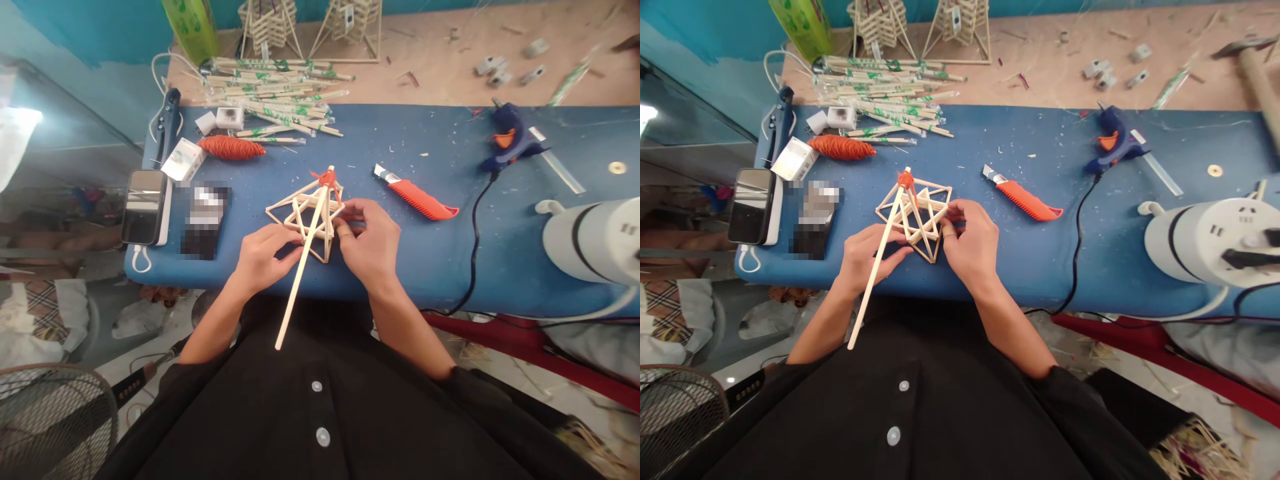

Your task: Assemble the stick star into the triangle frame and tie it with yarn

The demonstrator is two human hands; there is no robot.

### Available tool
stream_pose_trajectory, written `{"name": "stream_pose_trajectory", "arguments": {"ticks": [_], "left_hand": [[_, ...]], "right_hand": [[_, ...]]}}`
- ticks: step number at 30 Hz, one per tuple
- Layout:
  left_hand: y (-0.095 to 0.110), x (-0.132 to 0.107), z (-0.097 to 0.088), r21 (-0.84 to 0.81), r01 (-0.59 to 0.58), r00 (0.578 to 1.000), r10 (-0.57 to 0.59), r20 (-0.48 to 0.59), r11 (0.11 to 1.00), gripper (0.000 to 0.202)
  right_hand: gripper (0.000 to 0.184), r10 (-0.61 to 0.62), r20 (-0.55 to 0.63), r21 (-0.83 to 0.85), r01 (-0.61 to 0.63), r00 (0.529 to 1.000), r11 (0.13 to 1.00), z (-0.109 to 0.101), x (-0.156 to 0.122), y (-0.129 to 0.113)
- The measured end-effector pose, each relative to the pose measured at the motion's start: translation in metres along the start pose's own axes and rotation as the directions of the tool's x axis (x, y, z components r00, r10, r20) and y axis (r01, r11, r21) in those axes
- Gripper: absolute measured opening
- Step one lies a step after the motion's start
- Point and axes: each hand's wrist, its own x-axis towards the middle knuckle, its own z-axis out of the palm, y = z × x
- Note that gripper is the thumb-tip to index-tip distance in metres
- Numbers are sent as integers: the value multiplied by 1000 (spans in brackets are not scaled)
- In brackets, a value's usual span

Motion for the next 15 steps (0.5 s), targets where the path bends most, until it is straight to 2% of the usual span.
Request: {"name": "stream_pose_trajectory", "arguments": {"ticks": [6,10,12,15], "left_hand": [[1,0,-2,1,-54,998,54,-41,999,5],[2,0,-1,21,-47,999,47,-13,999,7],[3,0,0,25,-78,997,79,-8,997,9],[4,0,0,69,-88,994,92,-60,994,5]], "right_hand": [[27,-39,32,47,38,999,998,-1,-3,4],[41,-80,97,-3,81,992,997,-3,-2,5],[49,-91,141,-21,95,986,995,-3,-1,6],[56,-93,182,-28,99,979,995,-3,1,6]]}}
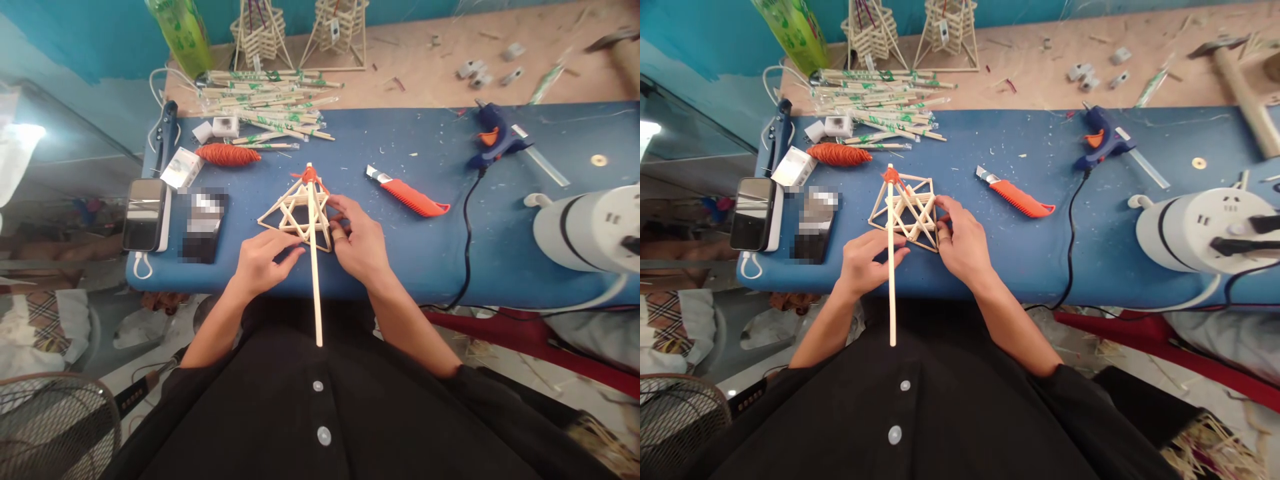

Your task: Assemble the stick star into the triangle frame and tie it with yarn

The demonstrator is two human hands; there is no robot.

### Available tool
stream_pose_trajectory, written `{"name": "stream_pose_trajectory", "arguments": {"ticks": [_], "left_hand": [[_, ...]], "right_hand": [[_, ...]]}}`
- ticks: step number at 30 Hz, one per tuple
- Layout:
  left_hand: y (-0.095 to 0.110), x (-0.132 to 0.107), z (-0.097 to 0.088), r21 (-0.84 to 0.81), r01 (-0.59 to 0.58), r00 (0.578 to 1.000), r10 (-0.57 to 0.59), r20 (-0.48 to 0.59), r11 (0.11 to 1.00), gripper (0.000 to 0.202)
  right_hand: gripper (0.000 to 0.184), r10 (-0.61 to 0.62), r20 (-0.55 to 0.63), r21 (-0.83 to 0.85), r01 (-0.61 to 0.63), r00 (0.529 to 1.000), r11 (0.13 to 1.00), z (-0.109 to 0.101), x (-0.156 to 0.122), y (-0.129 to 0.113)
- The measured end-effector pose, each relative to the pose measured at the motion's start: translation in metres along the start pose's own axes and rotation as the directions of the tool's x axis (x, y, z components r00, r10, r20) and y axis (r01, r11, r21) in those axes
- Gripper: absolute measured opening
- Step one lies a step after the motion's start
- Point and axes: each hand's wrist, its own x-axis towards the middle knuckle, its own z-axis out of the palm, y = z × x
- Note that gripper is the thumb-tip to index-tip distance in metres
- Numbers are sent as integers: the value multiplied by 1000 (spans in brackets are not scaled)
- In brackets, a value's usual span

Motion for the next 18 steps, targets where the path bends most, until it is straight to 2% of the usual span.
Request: {"name": "stream_pose_trajectory", "arguments": {"ticks": [4,6,9,14,18], "left_hand": [[-2,-2,-1,107,178,976,-161,-148,978,9],[-5,-5,-1,126,236,967,-220,-128,964,16],[-9,-9,1,134,257,966,-249,-73,957,24],[-11,-11,3,113,304,952,-299,-56,946,16],[-10,-10,3,127,323,946,-314,-83,938,5]], "right_hand": [[51,49,-35,40,-48,998,998,0,0,-1],[47,62,-38,42,-60,997,997,0,0,-2],[49,50,0,13,-50,999,999,-1,-1,-3],[53,33,30,-73,-31,999,997,-4,-1,-3],[54,16,50,-96,-11,999,995,-5,-1,-2]]}}
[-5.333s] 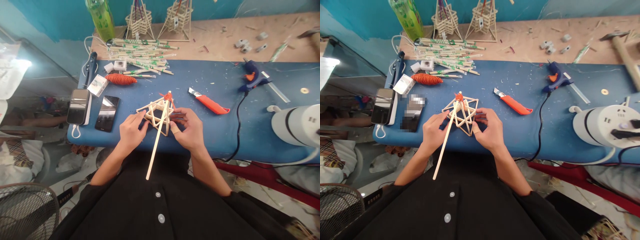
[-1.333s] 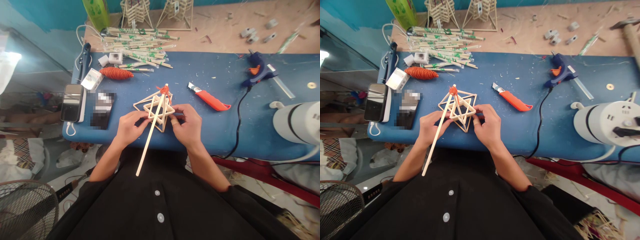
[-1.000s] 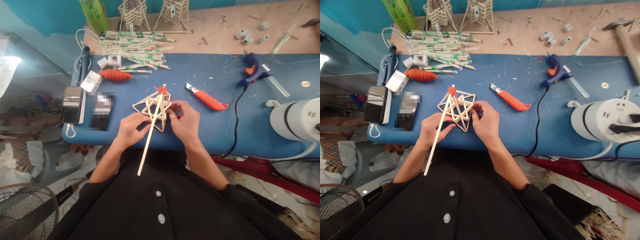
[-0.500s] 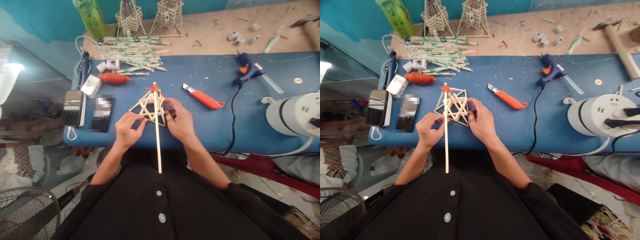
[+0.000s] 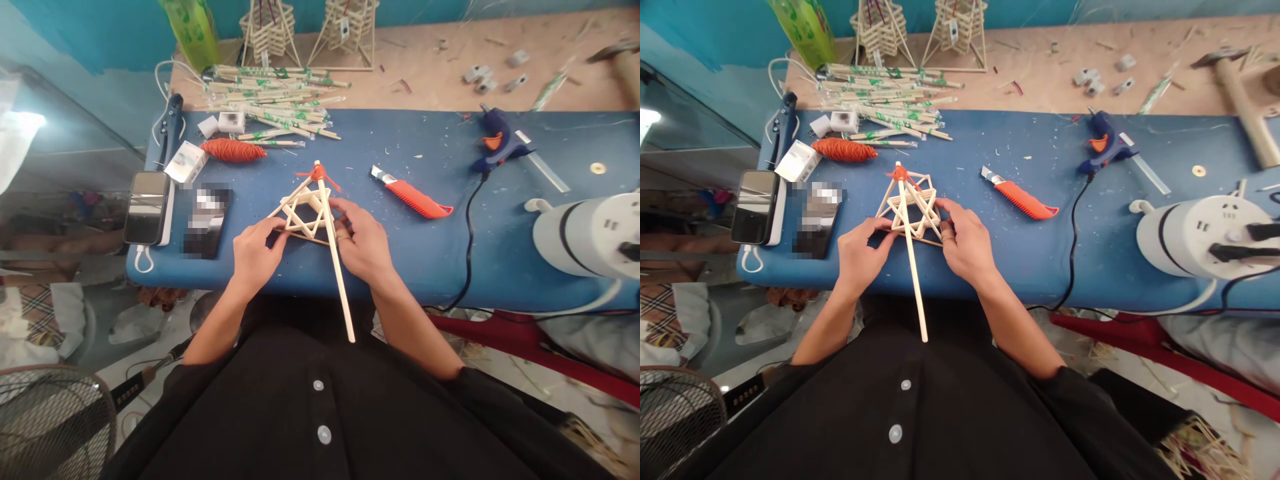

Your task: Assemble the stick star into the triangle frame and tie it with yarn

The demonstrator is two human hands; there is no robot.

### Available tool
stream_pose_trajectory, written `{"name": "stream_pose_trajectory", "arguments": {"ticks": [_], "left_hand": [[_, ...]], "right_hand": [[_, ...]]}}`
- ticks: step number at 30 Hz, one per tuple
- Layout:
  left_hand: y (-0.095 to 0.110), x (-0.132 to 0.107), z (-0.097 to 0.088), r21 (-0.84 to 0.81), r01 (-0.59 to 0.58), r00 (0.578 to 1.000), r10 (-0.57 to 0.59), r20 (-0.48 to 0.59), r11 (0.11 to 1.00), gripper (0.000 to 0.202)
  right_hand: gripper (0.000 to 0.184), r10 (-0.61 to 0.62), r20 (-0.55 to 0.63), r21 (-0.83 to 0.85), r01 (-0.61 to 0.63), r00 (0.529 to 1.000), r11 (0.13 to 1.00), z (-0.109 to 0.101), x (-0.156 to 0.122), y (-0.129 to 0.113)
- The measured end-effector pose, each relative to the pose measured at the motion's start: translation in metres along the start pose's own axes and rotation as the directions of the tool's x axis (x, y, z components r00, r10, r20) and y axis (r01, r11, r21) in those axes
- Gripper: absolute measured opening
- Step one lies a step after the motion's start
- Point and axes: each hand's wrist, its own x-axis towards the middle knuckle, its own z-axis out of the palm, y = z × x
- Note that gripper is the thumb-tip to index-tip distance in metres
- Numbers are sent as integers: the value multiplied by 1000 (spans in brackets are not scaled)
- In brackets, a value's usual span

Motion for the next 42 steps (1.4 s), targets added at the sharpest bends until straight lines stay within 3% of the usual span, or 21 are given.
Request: {"name": "stream_pose_trajectory", "arguments": {"ticks": [3,9,21,24,28,34,38,42], "left_hand": [[1,0,0,-18,-5,1000,4,-15,1000,5],[-1,-1,5,45,-23,999,25,-40,999,15],[-5,-10,28,368,-108,959,194,-207,924,32],[-6,-12,28,369,-85,974,156,-166,925,37],[-1,-15,18,316,-40,998,53,-34,948,50],[2,-20,9,244,-191,982,184,54,951,78],[1,-19,14,290,-129,992,125,33,948,69],[-1,-19,18,330,-156,984,174,-27,931,54]], "right_hand": [[49,15,-1,46,-15,1000,999,0,0,-1],[21,-43,-38,184,50,998,982,-1,1,-4],[16,-124,-81,124,134,989,983,-2,-1,10],[18,-143,-61,109,149,988,983,-3,-2,10],[16,-123,-48,120,128,991,985,-4,-3,6],[17,-143,-71,147,152,987,977,-3,-4,2],[16,-167,-86,134,178,982,975,-1,-5,3],[15,-143,-102,152,157,984,976,1,-6,4]]}}
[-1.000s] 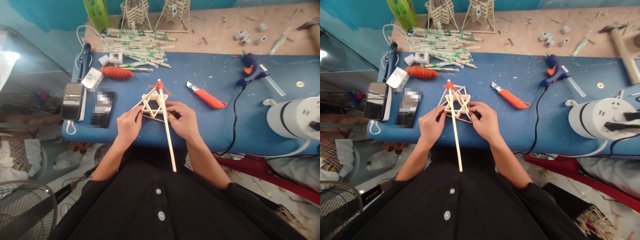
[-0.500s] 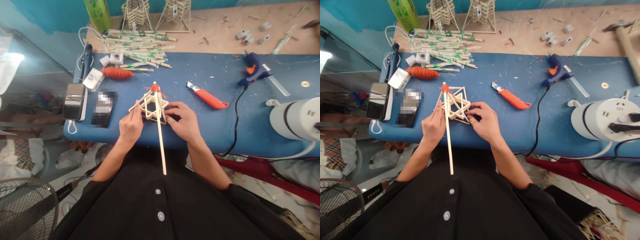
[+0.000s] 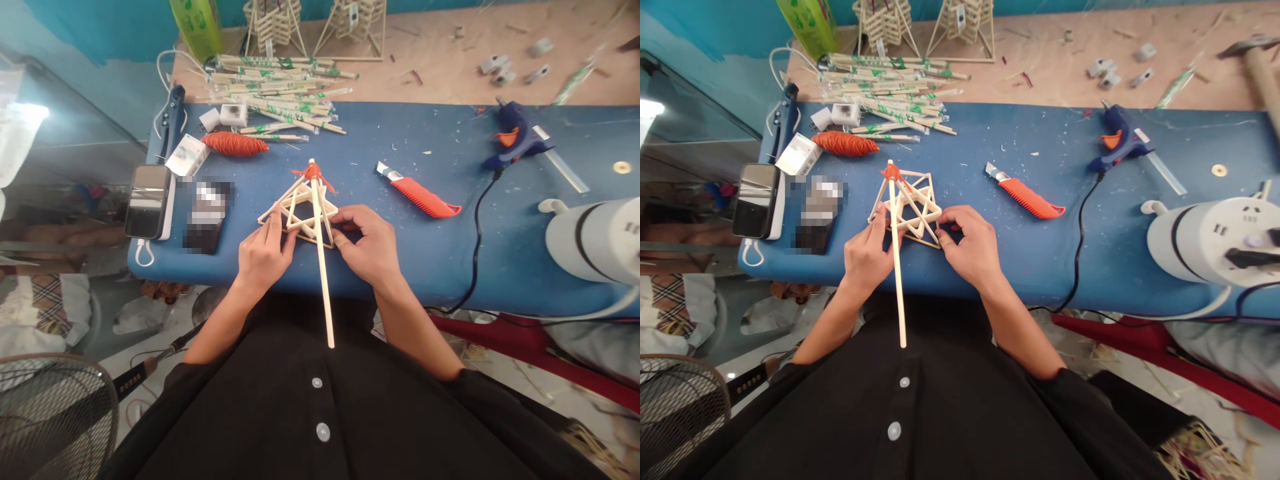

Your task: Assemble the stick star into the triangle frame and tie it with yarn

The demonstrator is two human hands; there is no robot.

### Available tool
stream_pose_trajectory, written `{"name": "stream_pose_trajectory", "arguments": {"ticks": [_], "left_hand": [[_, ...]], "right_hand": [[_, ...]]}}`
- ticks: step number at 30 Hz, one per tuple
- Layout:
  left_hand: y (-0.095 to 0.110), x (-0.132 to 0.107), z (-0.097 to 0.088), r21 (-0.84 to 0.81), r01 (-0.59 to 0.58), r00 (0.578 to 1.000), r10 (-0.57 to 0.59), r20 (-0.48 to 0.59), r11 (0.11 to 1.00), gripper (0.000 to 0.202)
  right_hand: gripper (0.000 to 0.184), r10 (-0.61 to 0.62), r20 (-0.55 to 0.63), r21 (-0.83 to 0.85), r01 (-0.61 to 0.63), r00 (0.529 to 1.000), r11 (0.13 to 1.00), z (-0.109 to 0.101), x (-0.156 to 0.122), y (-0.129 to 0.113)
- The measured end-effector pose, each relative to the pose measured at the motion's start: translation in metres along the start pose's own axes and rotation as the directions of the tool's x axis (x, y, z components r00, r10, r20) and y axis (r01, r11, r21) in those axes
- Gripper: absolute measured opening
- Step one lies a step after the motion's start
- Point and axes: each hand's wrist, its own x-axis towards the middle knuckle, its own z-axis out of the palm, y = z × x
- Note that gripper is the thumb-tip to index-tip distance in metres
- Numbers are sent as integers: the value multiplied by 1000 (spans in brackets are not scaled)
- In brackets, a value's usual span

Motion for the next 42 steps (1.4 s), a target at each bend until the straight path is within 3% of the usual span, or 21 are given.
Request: {"name": "stream_pose_trajectory", "arguments": {"ticks": [9,16,23,29,35,42], "left_hand": [[-2,2,-4,4,-36,999,36,-5,999,44],[-5,2,-6,-39,-4,999,6,46,999,43],[-7,4,-8,-51,-47,999,46,-23,998,37],[-6,6,-8,-79,-34,999,37,27,996,40],[-7,10,-10,-300,1,1000,0,5,954,36],[-6,11,-13,-280,50,999,-42,35,959,34]], "right_hand": [[29,187,18,28,-188,982,982,1,-2,-1],[25,125,34,-9,-124,992,992,2,0,-1],[23,37,35,-55,-35,999,998,3,2,-3],[20,76,56,-109,-69,996,992,3,4,-5],[17,98,33,-67,-96,995,993,3,6,-7],[13,96,29,-30,-95,995,995,0,5,-9]]}}
